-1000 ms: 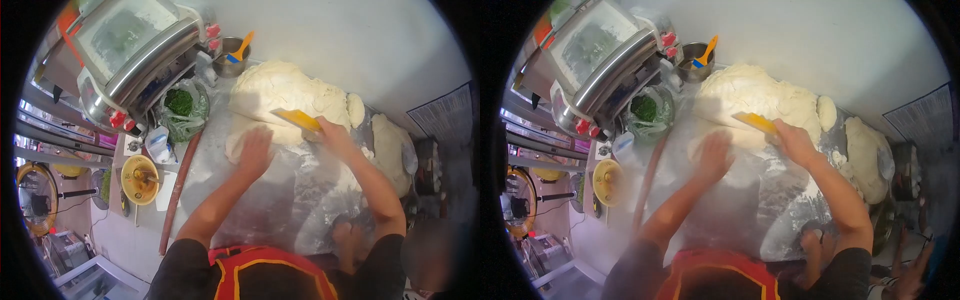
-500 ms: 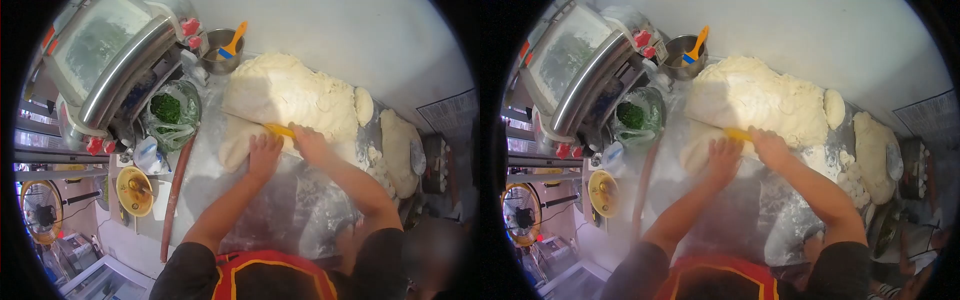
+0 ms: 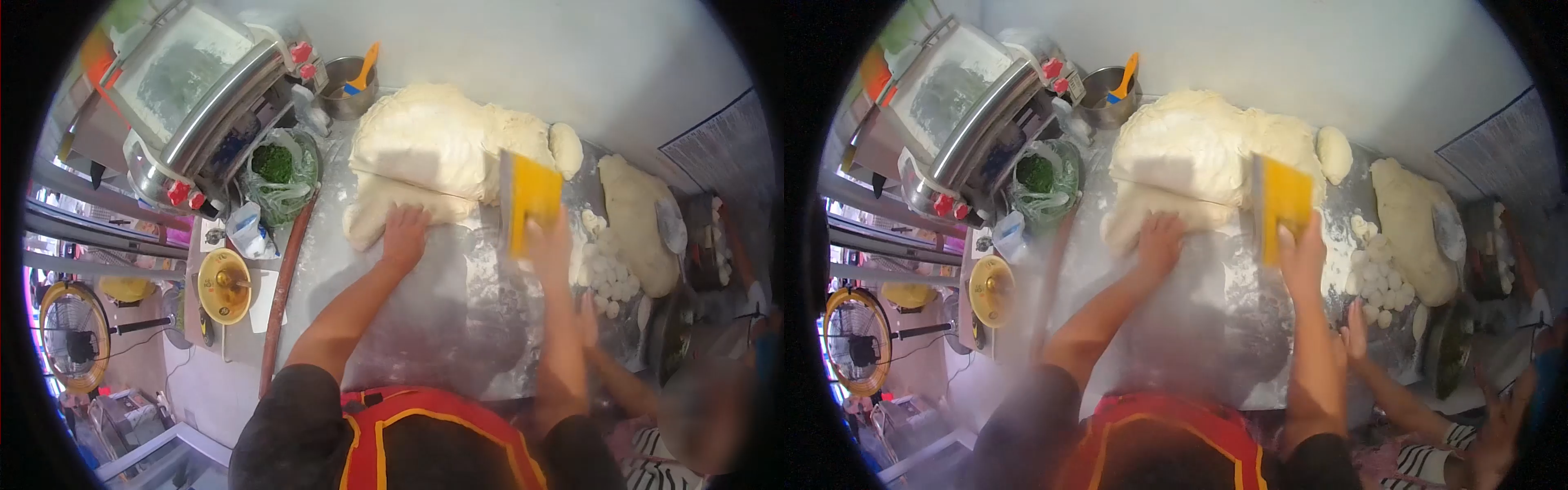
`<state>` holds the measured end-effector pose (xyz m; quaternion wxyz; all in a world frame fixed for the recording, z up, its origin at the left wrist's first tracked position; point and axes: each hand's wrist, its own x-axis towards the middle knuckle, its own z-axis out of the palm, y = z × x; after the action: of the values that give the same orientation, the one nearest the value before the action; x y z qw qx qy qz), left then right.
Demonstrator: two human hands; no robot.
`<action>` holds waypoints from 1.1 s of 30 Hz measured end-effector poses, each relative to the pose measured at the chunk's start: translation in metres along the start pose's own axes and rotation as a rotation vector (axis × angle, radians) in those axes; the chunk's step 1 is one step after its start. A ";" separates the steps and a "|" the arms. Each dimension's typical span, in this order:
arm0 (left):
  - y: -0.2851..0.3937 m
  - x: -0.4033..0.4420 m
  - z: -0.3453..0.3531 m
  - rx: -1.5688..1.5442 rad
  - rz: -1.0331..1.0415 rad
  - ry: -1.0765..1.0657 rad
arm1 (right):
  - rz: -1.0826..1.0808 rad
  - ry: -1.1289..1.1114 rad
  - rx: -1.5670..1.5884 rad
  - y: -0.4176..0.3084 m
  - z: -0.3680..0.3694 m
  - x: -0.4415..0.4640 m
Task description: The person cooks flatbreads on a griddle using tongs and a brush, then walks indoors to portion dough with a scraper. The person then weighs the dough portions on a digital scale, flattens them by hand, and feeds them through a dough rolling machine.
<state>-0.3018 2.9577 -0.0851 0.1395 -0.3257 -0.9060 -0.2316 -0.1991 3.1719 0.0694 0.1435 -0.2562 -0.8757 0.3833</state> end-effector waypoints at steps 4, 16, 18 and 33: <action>0.009 0.020 -0.005 -0.007 0.072 -0.004 | 0.155 0.019 0.408 0.081 0.048 -0.052; -0.009 0.046 0.017 -0.074 0.128 -0.144 | 0.245 -0.084 0.461 0.064 0.107 -0.021; -0.009 0.042 0.003 -0.110 0.117 -0.142 | 0.223 -0.112 0.469 0.048 0.121 -0.020; -0.058 -0.008 -0.065 -0.076 -0.086 -0.044 | 0.056 -0.274 0.510 0.026 0.275 -0.035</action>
<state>-0.3275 2.8811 -0.0522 0.0972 -0.2967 -0.9125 -0.2642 -0.2840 3.0033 -0.1349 0.0732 -0.1818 -0.7548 0.6259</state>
